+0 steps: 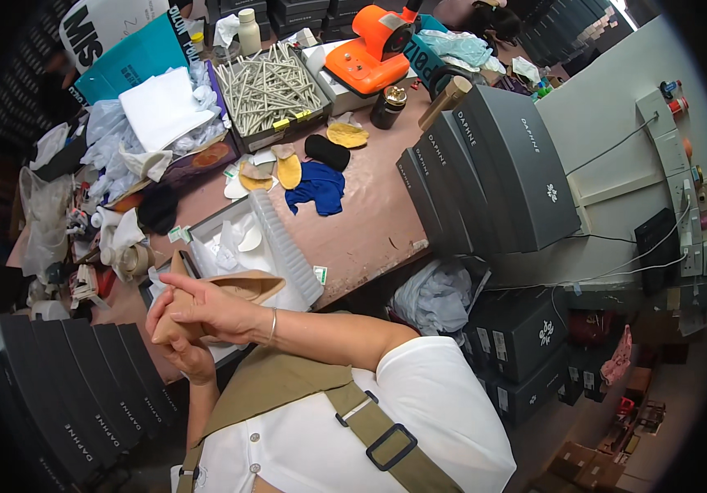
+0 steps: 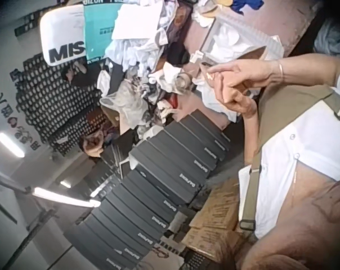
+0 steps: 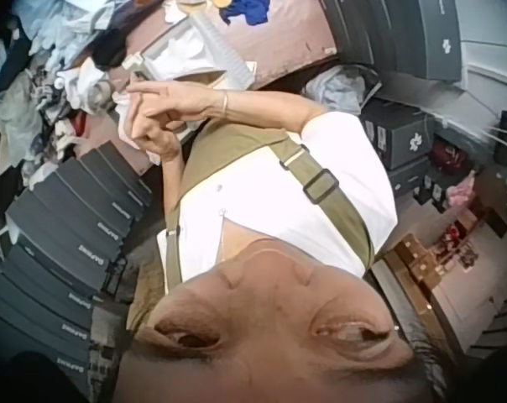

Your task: Inspecting and packing high-heeled shoes into boxes at a finishing station.

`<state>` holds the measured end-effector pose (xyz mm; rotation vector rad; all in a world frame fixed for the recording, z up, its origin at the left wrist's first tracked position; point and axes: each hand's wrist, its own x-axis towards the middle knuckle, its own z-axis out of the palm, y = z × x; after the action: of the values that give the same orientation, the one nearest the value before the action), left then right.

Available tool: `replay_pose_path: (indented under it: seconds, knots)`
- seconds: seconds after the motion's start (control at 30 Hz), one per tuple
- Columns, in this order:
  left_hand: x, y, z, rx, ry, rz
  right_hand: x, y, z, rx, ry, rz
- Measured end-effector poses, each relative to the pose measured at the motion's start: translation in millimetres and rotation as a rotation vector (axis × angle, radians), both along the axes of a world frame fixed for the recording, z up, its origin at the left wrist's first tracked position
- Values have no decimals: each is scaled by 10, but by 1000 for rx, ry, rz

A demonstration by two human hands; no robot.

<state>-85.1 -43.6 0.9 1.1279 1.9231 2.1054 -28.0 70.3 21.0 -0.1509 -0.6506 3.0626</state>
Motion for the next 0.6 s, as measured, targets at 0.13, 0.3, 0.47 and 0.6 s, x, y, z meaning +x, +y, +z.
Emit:
replay_pose_path:
  seconds: [0.13, 0.3, 0.47, 0.6]
  knots:
    - [153, 92, 239, 64, -125, -12, 158, 23, 164, -106, 200, 4]
    - [246, 30, 39, 64, -233, 44, 188, 191, 238, 334, 178, 152]
    - [-259, 201, -60, -66, -700, 13, 257, 77, 141, 534, 22, -5]
    - [-853, 217, -32, -119, -986, -215, 581, 596, 83, 1511, 42, 259]
